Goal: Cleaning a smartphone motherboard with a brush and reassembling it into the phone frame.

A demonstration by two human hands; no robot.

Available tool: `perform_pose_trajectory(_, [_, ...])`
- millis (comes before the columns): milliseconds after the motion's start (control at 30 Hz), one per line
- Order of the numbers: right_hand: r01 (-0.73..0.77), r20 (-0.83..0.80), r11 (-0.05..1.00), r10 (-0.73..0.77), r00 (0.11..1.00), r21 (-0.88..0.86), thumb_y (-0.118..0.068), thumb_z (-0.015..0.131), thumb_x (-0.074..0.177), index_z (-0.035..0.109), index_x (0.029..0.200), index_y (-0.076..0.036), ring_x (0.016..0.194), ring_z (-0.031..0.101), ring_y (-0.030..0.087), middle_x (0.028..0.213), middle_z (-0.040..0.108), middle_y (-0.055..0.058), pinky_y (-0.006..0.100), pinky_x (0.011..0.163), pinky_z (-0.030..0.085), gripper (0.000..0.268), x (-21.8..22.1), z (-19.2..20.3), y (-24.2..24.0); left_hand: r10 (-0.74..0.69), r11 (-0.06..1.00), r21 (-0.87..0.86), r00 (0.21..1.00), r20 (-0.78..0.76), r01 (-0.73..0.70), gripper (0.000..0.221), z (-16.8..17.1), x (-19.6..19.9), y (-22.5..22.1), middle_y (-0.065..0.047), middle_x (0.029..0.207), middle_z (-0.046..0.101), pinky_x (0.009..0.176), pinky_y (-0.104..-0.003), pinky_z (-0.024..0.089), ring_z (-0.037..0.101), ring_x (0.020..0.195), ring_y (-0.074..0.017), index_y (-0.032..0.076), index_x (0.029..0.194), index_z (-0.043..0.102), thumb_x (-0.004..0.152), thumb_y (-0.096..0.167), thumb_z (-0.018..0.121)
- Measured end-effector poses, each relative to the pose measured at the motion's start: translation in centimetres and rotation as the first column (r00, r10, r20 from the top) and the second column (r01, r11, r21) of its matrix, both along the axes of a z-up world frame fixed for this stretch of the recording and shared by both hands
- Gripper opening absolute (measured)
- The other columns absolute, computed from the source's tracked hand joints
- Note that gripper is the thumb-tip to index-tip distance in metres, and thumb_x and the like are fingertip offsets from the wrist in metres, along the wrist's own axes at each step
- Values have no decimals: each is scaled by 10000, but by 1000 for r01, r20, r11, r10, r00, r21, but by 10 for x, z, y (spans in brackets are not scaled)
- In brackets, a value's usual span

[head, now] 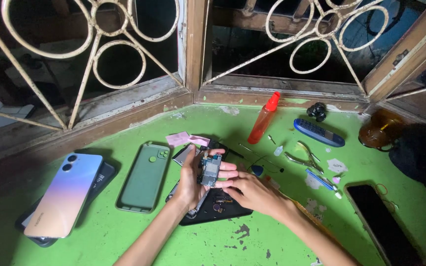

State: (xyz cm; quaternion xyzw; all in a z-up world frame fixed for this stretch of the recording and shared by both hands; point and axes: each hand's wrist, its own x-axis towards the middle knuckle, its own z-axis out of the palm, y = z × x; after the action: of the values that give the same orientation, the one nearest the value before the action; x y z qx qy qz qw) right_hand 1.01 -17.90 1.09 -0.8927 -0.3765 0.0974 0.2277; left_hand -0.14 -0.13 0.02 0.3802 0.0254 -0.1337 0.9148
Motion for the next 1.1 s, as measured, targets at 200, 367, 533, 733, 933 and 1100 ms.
perform_pose_trajectory(200, [303, -398, 819, -100, 912, 488, -11, 740, 848, 766, 938, 14, 747, 734, 204, 861, 777, 166, 318, 702, 615, 97, 39, -63, -34, -10, 1000, 15, 1000, 12, 10, 835, 2, -1, 0, -388, 1095, 683, 774, -564, 589, 700, 1020, -470, -7, 1380, 503, 991, 621, 113])
perform_pose_trajectory(367, [710, -830, 494, 46, 556, 503, 10, 675, 884, 701, 992, 94, 864, 728, 302, 948, 740, 250, 399, 814, 604, 139, 49, -46, -49, -13, 999, 51, 1000, 17, 12, 828, 3, -2, -1, -385, 1094, 685, 796, -572, 587, 697, 1043, -476, 5, 1402, 482, 990, 620, 113])
perform_pose_trajectory(533, [792, -875, 372, 198, 442, 484, 22, 613, 913, 674, 985, 38, 883, 728, 260, 960, 718, 207, 305, 794, 602, 96, 53, -35, -61, -28, 998, 52, 1000, 3, 28, 808, -4, -1, -4, -384, 1054, 691, 779, -576, 591, 710, 995, -475, 13, 1388, 496, 990, 625, 153])
perform_pose_trajectory(733, [773, -842, 338, 270, 467, 537, 43, 628, 899, 686, 996, 25, 881, 746, 283, 977, 733, 231, 290, 752, 623, 115, 55, -44, -67, -36, 997, 75, 999, -16, 37, 815, -2, -4, -8, -398, 1025, 689, 770, -601, 585, 713, 961, -489, 7, 1382, 508, 982, 637, 182])
perform_pose_trajectory(933, [743, -827, 362, 244, 507, 563, 47, 652, 864, 693, 1097, -6, 846, 722, 259, 985, 722, 207, 287, 723, 613, 242, 56, -38, -66, -37, 995, 88, 999, -24, 39, 797, 1, -6, -9, -406, 1024, 691, 764, -589, 590, 717, 943, -491, 5, 1368, 527, 985, 620, 194])
perform_pose_trajectory(1100, [747, -826, 357, 171, 538, 561, 29, 642, 881, 697, 1171, 4, 837, 698, 211, 1007, 718, 181, 271, 742, 608, 296, 74, -42, -74, -87, 992, 91, 996, -20, 88, 862, -8, -3, -13, -411, 1029, 687, 755, -580, 592, 717, 933, -490, -42, 1340, 539, 972, 652, 183])
